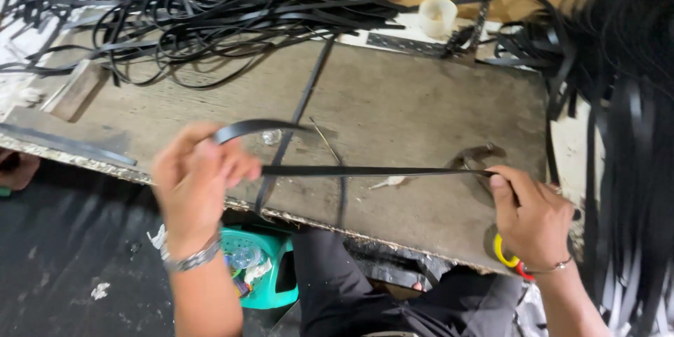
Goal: The person is hammering metal rivets into a long black leather strap on a workshop bench.
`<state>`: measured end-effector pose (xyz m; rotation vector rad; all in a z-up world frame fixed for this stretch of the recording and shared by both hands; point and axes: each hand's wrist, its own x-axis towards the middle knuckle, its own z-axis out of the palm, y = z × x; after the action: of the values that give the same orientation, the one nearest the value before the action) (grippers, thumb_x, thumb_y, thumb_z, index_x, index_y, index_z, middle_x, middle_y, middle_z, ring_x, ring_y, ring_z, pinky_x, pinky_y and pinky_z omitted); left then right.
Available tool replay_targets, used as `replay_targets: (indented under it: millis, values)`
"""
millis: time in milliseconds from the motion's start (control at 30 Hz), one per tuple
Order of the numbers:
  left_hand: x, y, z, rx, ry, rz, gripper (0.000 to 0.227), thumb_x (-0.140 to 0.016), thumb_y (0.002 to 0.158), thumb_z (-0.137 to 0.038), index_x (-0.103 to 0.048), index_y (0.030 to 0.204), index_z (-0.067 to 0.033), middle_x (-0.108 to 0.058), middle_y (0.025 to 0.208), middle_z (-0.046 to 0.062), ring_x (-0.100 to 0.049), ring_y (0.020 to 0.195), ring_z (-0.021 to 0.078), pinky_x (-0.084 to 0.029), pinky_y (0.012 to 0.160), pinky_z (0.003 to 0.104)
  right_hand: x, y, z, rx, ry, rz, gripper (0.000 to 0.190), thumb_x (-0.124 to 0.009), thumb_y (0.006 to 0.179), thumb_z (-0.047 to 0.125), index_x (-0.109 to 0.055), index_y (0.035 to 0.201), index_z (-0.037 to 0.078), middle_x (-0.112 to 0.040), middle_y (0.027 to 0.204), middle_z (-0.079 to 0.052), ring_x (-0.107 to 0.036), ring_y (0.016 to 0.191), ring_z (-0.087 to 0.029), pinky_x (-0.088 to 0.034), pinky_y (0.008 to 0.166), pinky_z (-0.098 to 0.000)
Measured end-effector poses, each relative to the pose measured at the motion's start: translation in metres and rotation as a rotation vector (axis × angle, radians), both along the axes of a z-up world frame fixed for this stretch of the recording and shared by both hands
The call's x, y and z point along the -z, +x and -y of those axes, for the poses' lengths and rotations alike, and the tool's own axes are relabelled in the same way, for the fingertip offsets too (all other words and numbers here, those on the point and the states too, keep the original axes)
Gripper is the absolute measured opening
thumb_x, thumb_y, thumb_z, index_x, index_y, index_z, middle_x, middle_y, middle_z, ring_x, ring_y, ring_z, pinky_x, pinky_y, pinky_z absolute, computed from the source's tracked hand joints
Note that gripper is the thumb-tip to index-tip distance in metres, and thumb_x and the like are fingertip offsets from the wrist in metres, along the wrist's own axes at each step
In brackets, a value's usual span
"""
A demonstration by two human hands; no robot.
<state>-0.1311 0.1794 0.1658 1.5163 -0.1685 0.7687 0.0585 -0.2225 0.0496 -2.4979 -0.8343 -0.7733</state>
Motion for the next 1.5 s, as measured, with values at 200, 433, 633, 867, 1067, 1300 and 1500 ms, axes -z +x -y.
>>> replay_targets:
  millis: [200, 433, 633, 867, 1067, 1300, 1500]
  values:
    - [0.022, -0.069, -0.055, -0.535, 0.006, 0.021, 0.043, -0.066, 0.102, -0.046, -0.061, 0.112, -0.0046, -0.041, 0.059, 0.003, -0.042, 0.053, 0.0156, -0.054, 0.06, 0.039, -0.035, 0.037, -0.065, -0.209, 0.059, 0.141, 0.018, -0.06, 0.114, 0.013, -0.074, 0.104, 0.008, -0.075, 0.097, -0.004, -0.07, 0.086, -0.025, -0.048, 0.073, -0.0345]
    - [0.012, 0.022, -0.182, -0.523, 0.103, 0.317, 0.018, -0.054, 0.116, -0.029, -0.054, 0.122, -0.0116, -0.051, 0.094, 0.005, -0.045, 0.074, 0.0157, -0.049, 0.073, 0.035, -0.073, 0.147, -0.213, -0.498, 0.178, 0.351, 0.024, -0.054, 0.116, 0.007, -0.073, 0.105, -0.003, -0.062, 0.085, -0.016, -0.05, 0.078, -0.038, -0.038, 0.077, -0.0455]
    - [0.035, 0.146, -0.36, -0.998, 0.671, 0.281, 0.063, -0.068, 0.124, 0.011, -0.039, 0.166, -0.0268, -0.022, 0.172, -0.012, -0.011, 0.164, 0.0118, -0.021, 0.141, 0.042, -0.106, 0.195, -0.309, -0.333, 0.043, 0.406, 0.05, -0.075, 0.097, -0.018, -0.062, 0.144, -0.023, -0.046, 0.156, -0.041, -0.03, 0.146, -0.055, -0.002, 0.114, -0.0727]
    - [0.101, 0.137, -0.106, -0.852, 0.506, -0.033, 0.044, -0.054, 0.106, 0.003, -0.046, 0.149, -0.0029, -0.047, 0.147, 0.024, -0.045, 0.138, 0.0439, -0.033, 0.118, 0.059, -0.011, 0.082, -0.215, -0.447, 0.196, 0.27, 0.026, -0.063, 0.102, 0.015, -0.071, 0.123, 0.002, -0.065, 0.122, -0.017, -0.058, 0.124, -0.037, -0.032, 0.114, -0.0548]
    - [0.184, 0.134, 0.091, -0.225, 0.272, -0.418, 0.033, -0.058, 0.087, 0.001, -0.074, 0.114, -0.0068, -0.075, 0.097, 0.014, -0.073, 0.095, 0.0342, -0.055, 0.09, 0.045, 0.066, 0.006, -0.097, -0.341, 0.33, -0.175, 0.026, -0.068, 0.092, 0.009, -0.073, 0.118, 0.005, -0.067, 0.117, -0.011, -0.064, 0.113, -0.033, -0.048, 0.101, -0.0472]
    - [0.236, 0.14, 0.257, 0.331, 0.333, -0.415, 0.03, -0.065, 0.091, -0.003, -0.077, 0.114, -0.0172, -0.078, 0.09, 0.004, -0.076, 0.084, 0.0235, -0.06, 0.075, 0.032, 0.092, -0.049, 0.034, 0.009, 0.401, -0.196, 0.013, -0.069, 0.094, 0.006, -0.074, 0.106, 0.004, -0.073, 0.107, -0.008, -0.07, 0.102, -0.031, -0.05, 0.092, -0.0414]
    - [0.248, 0.149, 0.286, 0.289, 0.482, -0.555, 0.021, -0.062, 0.097, -0.027, -0.078, 0.11, -0.0313, -0.077, 0.076, 0.004, -0.075, 0.073, 0.0266, -0.06, 0.065, 0.04, 0.112, -0.053, 0.15, 0.518, 0.119, -0.189, 0.017, -0.075, 0.091, 0.01, -0.074, 0.108, 0.006, -0.069, 0.101, -0.012, -0.064, 0.098, -0.035, -0.05, 0.087, -0.0446]
